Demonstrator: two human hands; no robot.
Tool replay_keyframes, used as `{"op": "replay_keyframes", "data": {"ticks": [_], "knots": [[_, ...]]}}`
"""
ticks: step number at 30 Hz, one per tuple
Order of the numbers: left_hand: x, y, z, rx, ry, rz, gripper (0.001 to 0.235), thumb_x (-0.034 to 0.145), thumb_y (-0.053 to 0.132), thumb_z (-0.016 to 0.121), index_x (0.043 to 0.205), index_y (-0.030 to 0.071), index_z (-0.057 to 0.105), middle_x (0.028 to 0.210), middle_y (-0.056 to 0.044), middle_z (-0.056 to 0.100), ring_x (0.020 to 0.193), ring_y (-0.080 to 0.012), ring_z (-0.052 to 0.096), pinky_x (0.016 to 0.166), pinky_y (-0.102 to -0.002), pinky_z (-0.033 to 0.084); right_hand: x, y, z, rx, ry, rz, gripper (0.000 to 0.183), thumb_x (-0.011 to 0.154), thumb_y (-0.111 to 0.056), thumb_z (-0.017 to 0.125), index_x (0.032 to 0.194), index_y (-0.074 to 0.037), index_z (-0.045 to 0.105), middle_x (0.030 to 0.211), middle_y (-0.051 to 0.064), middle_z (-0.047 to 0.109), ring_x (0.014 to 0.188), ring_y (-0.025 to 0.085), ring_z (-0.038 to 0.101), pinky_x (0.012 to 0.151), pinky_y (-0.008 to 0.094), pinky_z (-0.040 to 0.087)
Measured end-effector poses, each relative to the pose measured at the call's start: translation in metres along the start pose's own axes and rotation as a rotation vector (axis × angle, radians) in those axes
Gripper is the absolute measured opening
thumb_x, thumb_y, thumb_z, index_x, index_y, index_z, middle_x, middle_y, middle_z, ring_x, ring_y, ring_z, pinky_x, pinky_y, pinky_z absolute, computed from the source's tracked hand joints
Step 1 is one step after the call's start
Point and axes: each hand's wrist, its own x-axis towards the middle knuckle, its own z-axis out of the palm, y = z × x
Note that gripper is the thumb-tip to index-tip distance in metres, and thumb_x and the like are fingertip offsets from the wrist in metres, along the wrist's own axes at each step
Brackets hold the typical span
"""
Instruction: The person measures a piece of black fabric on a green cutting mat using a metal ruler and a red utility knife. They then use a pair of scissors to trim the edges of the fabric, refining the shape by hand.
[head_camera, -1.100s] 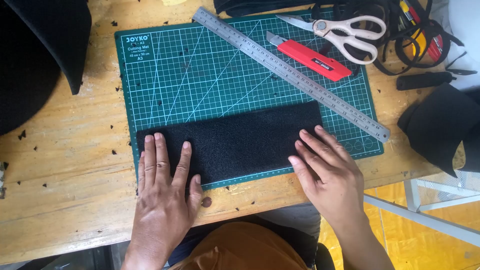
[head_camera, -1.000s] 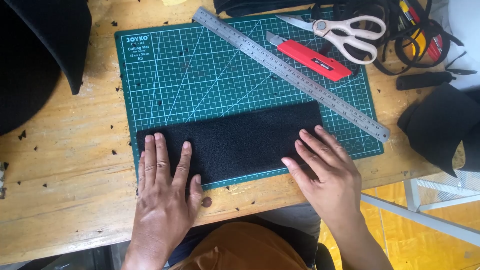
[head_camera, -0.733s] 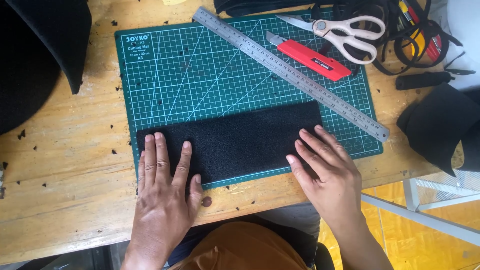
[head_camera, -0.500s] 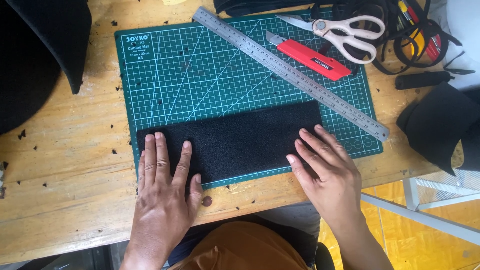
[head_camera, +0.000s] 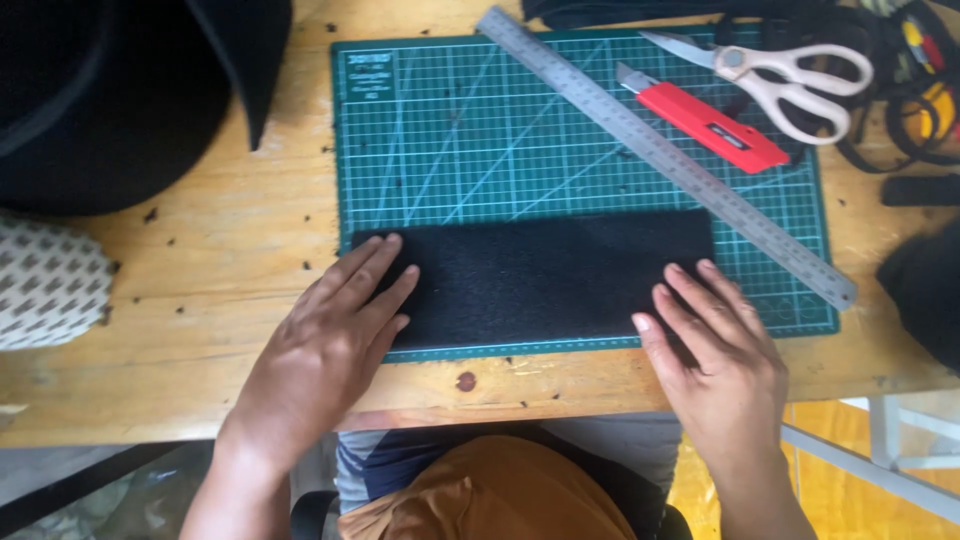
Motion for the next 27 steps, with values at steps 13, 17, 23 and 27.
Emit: {"op": "replay_keyframes", "data": {"ticks": [13,17,23,27], "knots": [[-0.001,-0.045,-0.008,-0.217,-0.169,0.037,0.048,0.094,0.018,0.068,0.141,0.008,0.061,0.157,-0.01,0.048,0.146,-0.0287,0.042,0.12,-0.043,0.033,-0.011,0.006,0.007,-0.041,0.001,-0.059,0.022,0.095,-0.004,0.086,0.113,0.007,0.081,0.129,0.02,0.076,0.129,0.04,0.069,0.115,0.047,0.055],[-0.002,-0.046,-0.005,-0.188,-0.159,0.05,0.048,0.095,0.019,0.067,0.142,0.01,0.061,0.158,-0.01,0.047,0.147,-0.0282,0.04,0.121,-0.043,0.03,-0.011,0.005,0.006,-0.047,-0.013,-0.04,0.023,0.096,-0.005,0.085,0.115,0.008,0.081,0.13,0.021,0.076,0.131,0.04,0.068,0.115,0.047,0.055],[-0.002,-0.035,0.0,-0.141,-0.108,0.015,0.042,0.097,0.019,0.062,0.137,0.007,0.064,0.155,-0.014,0.051,0.143,-0.0301,0.045,0.12,-0.044,0.032,-0.01,0.004,0.007,-0.05,0.001,-0.043,0.022,0.096,-0.006,0.085,0.114,0.007,0.081,0.129,0.02,0.076,0.129,0.039,0.068,0.114,0.046,0.054],[0.005,-0.013,0.0,0.02,-0.088,-0.036,0.049,0.101,0.043,0.057,0.128,0.003,0.067,0.147,-0.021,0.057,0.135,-0.0388,0.053,0.114,-0.049,0.04,-0.006,0.0,0.003,-0.043,0.001,-0.038,0.023,0.094,-0.007,0.083,0.112,0.006,0.08,0.126,0.019,0.075,0.127,0.038,0.068,0.113,0.046,0.054]]}}
